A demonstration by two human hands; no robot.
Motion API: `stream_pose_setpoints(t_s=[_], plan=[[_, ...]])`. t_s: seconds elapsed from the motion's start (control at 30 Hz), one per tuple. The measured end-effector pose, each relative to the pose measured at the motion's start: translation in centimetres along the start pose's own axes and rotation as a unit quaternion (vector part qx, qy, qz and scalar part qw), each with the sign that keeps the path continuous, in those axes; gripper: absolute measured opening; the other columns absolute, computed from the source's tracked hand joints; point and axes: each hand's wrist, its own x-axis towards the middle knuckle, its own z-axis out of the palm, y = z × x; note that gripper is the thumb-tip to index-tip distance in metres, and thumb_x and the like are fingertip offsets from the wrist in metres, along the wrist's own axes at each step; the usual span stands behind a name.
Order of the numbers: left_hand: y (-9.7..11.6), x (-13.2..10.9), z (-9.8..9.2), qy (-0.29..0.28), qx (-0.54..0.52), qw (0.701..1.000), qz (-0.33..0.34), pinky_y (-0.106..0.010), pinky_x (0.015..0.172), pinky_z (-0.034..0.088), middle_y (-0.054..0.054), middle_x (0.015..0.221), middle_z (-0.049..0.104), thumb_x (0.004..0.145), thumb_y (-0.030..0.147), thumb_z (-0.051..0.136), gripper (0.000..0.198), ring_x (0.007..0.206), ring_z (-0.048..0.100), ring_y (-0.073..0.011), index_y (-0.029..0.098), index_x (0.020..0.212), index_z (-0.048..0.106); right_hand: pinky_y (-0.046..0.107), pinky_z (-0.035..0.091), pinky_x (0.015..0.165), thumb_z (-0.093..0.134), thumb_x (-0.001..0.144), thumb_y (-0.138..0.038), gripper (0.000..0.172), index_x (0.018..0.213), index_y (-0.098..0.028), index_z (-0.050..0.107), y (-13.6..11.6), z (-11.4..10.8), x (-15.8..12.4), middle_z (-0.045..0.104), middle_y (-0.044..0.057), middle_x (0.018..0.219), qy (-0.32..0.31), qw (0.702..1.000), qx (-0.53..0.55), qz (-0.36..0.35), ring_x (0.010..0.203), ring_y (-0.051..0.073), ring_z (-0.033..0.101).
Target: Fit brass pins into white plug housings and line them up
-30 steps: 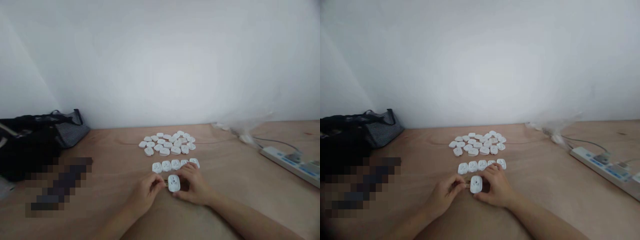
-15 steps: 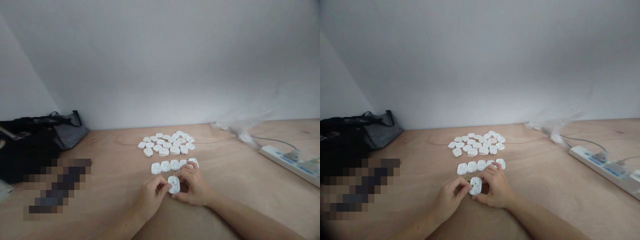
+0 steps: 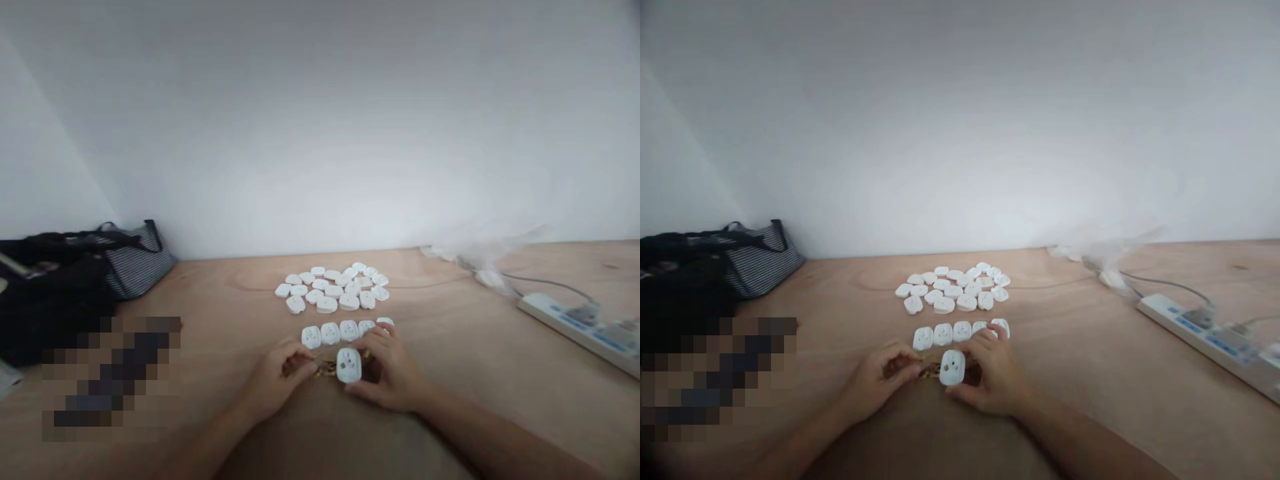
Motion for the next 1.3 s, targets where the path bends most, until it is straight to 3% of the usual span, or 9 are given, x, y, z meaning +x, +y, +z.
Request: stream_pose_setpoints(t_s=[0.17, 0.27, 0.37, 0.67, 0.83, 1.03, 1.3], plan=[[0.0, -0.2, 0.0, -0.055, 0.021, 0.998, 0.014, -0.025, 0.063, 0.044, -0.002, 0.083, 0.062, 0.072, 0.027, 0.068, 0.018, 0.072, 0.058, -0.0178, 0.020, 0.088, 0.068, 0.047, 0.025, 0.095, 0.071, 0.064, -0.049, 0.042, 0.095, -0.023, 0.058, 0.1, 0.0, 0.0, 0.062, 0.001, 0.078, -0.007, 1.000, -0.003, 0.003, 0.080, 0.022, 0.057], [0.4, 0.1, 0.7, -0.067, 0.026, 0.996, 0.047, -0.027, 0.071, 0.045, -0.003, 0.089, 0.062, 0.079, 0.027, 0.061, 0.024, 0.080, 0.058, -0.0194, 0.023, 0.102, 0.067, 0.047, 0.025, 0.095, 0.071, 0.064, -0.048, 0.042, 0.095, -0.023, 0.058, 0.0, 0.0, 0.0, 0.062, 0.001, 0.079, -0.006, 1.000, -0.003, -0.001, 0.080, 0.022, 0.057], [0.4, 0.3, 1.2, -0.071, 0.043, 0.995, 0.063, -0.028, 0.074, 0.045, -0.004, 0.088, 0.061, 0.085, 0.026, 0.054, 0.023, 0.082, 0.058, -0.0198, 0.024, 0.103, 0.068, 0.047, 0.026, 0.094, 0.071, 0.064, -0.047, 0.042, 0.095, -0.022, 0.059, -0.1, 0.0, 0.1, 0.063, 0.002, 0.079, -0.004, 1.000, 0.003, -0.007, 0.081, 0.022, 0.056], [1.0, 0.1, 1.5, -0.040, 0.055, 0.995, 0.067, -0.027, 0.072, 0.046, -0.004, 0.084, 0.062, 0.085, 0.018, 0.050, 0.015, 0.080, 0.059, -0.0189, 0.018, 0.080, 0.064, 0.046, 0.027, 0.093, 0.074, 0.063, -0.044, 0.042, 0.096, -0.023, 0.059, 0.1, 0.1, 0.0, 0.062, 0.001, 0.082, 0.003, 1.000, 0.007, -0.013, 0.083, 0.022, 0.056], [0.9, -0.1, 1.7, -0.019, 0.048, 0.996, 0.074, -0.029, 0.073, 0.048, -0.003, 0.083, 0.065, 0.085, 0.018, 0.050, 0.011, 0.079, 0.061, -0.0191, 0.019, 0.082, 0.061, 0.045, 0.028, 0.091, 0.074, 0.063, -0.044, 0.041, 0.095, -0.023, 0.059, 0.1, 0.1, -0.1, 0.062, 0.001, 0.079, 0.004, 1.000, 0.003, -0.009, 0.080, 0.022, 0.056], [0.6, 0.0, 1.7, 0.043, 0.004, 0.993, 0.108, -0.028, 0.079, 0.048, -0.005, 0.096, 0.068, 0.089, 0.018, 0.046, 0.025, 0.088, 0.063, -0.0183, 0.021, 0.107, 0.062, 0.045, 0.027, 0.092, 0.073, 0.064, -0.043, 0.042, 0.099, -0.024, 0.058, 0.0, 0.0, -0.1, 0.063, 0.002, 0.084, -0.002, 1.000, 0.010, -0.012, 0.084, 0.023, 0.056], [2.0, -0.4, 1.9, 0.061, -0.030, 0.991, 0.114, -0.024, 0.074, 0.048, -0.001, 0.085, 0.067, 0.089, 0.017, 0.048, 0.014, 0.080, 0.064, -0.0151, 0.019, 0.094, 0.062, 0.044, 0.029, 0.090, 0.071, 0.065, -0.046, 0.041, 0.097, -0.023, 0.058, -0.5, 0.1, 0.1, 0.063, 0.002, 0.082, -0.005, 0.999, 0.020, -0.030, 0.082, 0.023, 0.056]])
